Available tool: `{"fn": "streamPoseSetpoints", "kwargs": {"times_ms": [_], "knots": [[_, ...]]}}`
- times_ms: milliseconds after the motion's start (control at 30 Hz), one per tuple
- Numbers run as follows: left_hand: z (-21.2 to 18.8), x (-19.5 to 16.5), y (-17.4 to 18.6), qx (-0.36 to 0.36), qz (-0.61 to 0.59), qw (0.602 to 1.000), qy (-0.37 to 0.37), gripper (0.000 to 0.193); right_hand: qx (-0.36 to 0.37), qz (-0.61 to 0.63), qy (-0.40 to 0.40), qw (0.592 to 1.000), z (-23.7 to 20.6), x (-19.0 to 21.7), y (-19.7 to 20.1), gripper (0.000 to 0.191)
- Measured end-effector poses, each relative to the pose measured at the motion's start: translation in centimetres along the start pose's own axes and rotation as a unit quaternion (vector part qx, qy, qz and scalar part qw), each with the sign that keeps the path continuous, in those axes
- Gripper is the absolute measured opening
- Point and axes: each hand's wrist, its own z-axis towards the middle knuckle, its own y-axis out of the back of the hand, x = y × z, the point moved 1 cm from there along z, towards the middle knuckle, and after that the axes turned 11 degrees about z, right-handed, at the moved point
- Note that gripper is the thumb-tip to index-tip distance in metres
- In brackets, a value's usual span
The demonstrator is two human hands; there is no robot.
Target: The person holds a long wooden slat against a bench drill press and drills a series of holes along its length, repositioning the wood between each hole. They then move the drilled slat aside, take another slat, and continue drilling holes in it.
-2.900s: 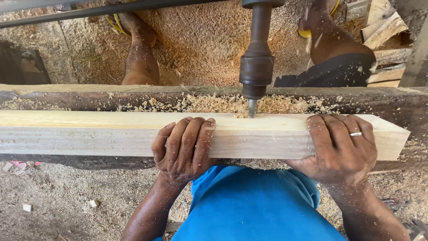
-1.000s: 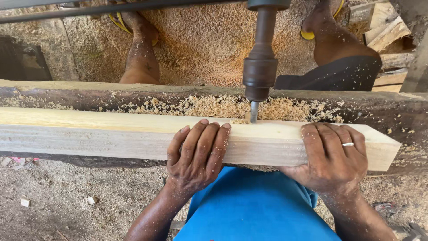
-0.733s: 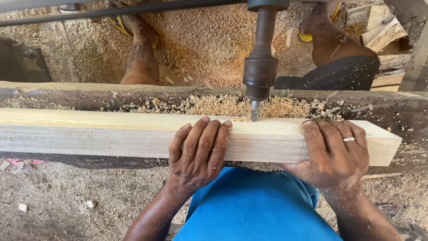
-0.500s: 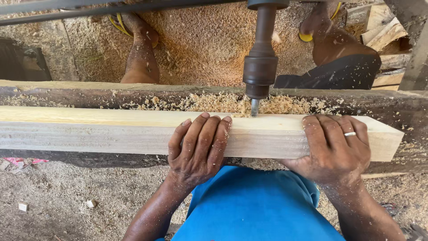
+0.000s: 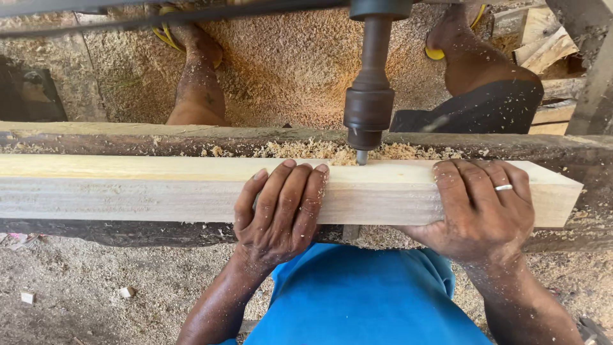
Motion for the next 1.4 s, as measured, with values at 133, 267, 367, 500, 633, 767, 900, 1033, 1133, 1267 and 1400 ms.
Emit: {"fn": "streamPoseSetpoints", "kwargs": {"times_ms": [133, 267, 367, 500, 633, 767, 900, 1033, 1133, 1267, 1400], "knots": [[1.1, 0.2, -0.4, -0.021, -0.01, 1.0, 0.012, 0.032, -0.004, -0.036, 0.008, 0.999, 1.0, -1.0, -0.4, 0.081], [1.4, 0.3, -0.7, -0.017, -0.014, 1.0, 0.008, 0.033, -0.042, -0.049, 0.049, 0.997, 0.6, -2.3, -1.1, 0.082], [0.1, 0.0, -0.2, 0.006, -0.007, 1.0, -0.001, 0.033, -0.018, -0.016, 0.028, 0.999, -1.4, -1.6, -1.2, 0.081], [-2.2, -0.3, 0.4, 0.016, -0.003, 1.0, -0.007, 0.03, -0.031, 0.008, 0.017, 0.999, -3.7, 0.6, -1.2, 0.08], [-3.3, -0.4, 0.4, 0.013, -0.028, 0.999, 0.016, 0.036, -0.009, 0.019, -0.009, 1.0, -3.8, 2.2, -0.7, 0.079], [-3.4, -0.3, 0.5, 0.009, -0.019, 1.0, 0.02, 0.033, 0.01, 0.02, -0.018, 1.0, -2.8, 2.5, 0.3, 0.069], [-3.1, -0.4, 0.6, 0.015, -0.008, 1.0, 0.019, 0.029, 0.048, 0.025, -0.02, 0.998, -2.3, 1.9, 1.1, 0.075], [-2.9, -0.4, 0.7, 0.014, -0.026, 0.999, 0.018, 0.029, 0.055, 0.015, -0.041, 0.998, -2.5, 1.0, 1.3, 0.076], [-2.8, -0.2, 0.6, 0.008, -0.025, 0.999, 0.018, 0.028, 0.044, 0.002, -0.02, 0.999, -2.6, 0.6, 1.0, 0.079], [-2.7, 0.0, 0.3, 0.007, -0.013, 1.0, 0.01, 0.027, 0.04, -0.007, -0.019, 0.999, -2.6, 0.5, 0.7, 0.079], [-2.5, 0.1, -0.1, -0.001, -0.016, 1.0, 0.002, 0.028, 0.028, -0.012, -0.014, 0.999, -2.5, 0.4, 0.4, 0.078]]}}
